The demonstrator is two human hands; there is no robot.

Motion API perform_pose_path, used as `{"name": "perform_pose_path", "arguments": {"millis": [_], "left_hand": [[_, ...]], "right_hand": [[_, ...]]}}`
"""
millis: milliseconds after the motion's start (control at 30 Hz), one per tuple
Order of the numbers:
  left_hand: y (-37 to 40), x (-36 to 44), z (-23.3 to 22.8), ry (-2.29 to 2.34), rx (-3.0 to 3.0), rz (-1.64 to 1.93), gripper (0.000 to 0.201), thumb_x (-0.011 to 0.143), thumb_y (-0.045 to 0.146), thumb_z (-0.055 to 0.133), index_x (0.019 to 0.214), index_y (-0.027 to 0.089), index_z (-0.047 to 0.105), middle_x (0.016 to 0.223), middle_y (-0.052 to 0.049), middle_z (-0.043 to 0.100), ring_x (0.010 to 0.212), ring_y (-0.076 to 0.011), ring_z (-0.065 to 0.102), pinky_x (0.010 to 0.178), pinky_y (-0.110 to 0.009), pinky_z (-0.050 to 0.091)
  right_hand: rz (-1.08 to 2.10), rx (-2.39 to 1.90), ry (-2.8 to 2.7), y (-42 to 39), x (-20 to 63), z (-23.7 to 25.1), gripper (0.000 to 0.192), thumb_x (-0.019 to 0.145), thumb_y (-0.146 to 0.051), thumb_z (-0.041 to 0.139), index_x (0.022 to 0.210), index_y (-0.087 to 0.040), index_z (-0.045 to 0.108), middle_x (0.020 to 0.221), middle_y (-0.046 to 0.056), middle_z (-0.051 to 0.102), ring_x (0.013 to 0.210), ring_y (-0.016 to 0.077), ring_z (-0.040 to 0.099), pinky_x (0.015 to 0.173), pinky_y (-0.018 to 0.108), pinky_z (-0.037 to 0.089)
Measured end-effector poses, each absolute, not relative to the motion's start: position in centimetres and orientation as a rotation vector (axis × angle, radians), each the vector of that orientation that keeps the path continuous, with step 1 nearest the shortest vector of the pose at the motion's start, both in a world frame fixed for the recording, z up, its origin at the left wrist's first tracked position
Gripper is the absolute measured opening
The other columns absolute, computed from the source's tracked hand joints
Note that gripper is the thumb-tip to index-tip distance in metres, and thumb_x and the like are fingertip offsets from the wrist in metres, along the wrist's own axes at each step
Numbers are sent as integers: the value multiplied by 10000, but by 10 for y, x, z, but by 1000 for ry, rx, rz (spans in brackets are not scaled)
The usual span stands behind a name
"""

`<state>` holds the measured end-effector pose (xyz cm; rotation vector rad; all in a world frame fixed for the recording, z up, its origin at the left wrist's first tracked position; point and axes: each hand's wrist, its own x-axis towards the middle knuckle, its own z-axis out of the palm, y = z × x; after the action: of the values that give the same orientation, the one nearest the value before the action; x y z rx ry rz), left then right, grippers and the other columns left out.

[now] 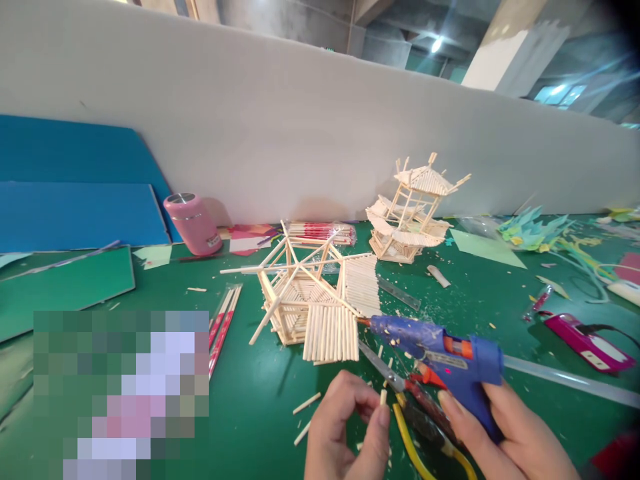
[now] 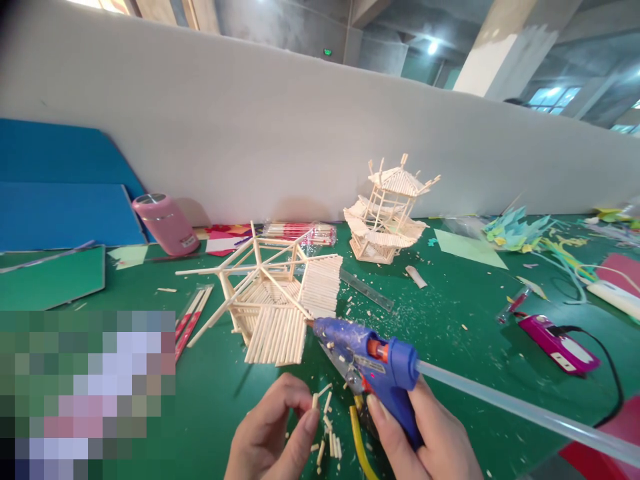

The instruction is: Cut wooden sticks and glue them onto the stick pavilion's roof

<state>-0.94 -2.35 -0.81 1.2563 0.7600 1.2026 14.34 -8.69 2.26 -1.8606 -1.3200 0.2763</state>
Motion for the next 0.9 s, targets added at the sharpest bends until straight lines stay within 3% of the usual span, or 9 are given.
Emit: {"name": "perform_pose_path", "arguments": {"millis": [167,267,400,533,667,733,833,900], "left_hand": [[-23,-10,-7,809,1224,1128,186,761,295,596,613,183,579,595,6,470,565,-133,427,540,-239,333],[-22,-11,-6,844,1171,1045,214,747,331,609,603,174,588,586,7,469,551,-126,405,530,-238,325],[-18,-12,-4,875,1028,850,224,721,344,635,605,160,581,538,32,429,522,-106,352,495,-222,286],[-13,-12,-3,860,893,741,257,693,352,652,573,150,549,502,45,433,501,-93,347,493,-211,270],[-11,-11,-4,867,793,745,239,681,334,656,566,145,565,474,47,450,492,-92,359,512,-215,276],[-11,-11,-3,865,752,738,227,686,320,653,567,142,578,477,44,461,499,-94,367,523,-218,278],[-10,-11,0,848,697,720,218,687,296,656,551,140,587,488,38,469,508,-95,373,528,-222,279],[-10,-10,1,835,672,715,204,682,278,660,548,136,600,487,38,468,504,-93,369,522,-221,272]], "right_hand": [[775,-1634,-972,-84,150,21,169,781,-400,577,850,-246,582,505,-34,574,443,115,529,436,177,471],[895,-1515,-565,-84,161,18,251,723,-444,627,866,-243,581,567,-24,596,504,124,549,474,198,490],[699,-1670,-290,-88,199,-2,440,622,-505,684,975,-262,588,795,4,660,710,186,628,589,242,531],[408,-2156,-709,-97,242,-36,478,732,-588,495,1005,-203,572,878,60,664,730,225,641,647,304,514],[264,-2346,-793,-102,264,-62,473,687,-572,524,909,-160,590,842,125,666,756,303,630,677,410,480],[181,-2378,-862,-102,264,-65,437,669,-557,532,847,-164,601,842,136,648,803,327,603,715,443,454],[6,-2366,-963,-99,244,-50,510,667,-545,541,978,-142,575,952,152,578,927,343,525,775,457,414],[-4,-2273,-1044,-94,215,-33,453,734,-519,517,1024,-174,560,920,111,559,874,294,525,692,386,437]]}}
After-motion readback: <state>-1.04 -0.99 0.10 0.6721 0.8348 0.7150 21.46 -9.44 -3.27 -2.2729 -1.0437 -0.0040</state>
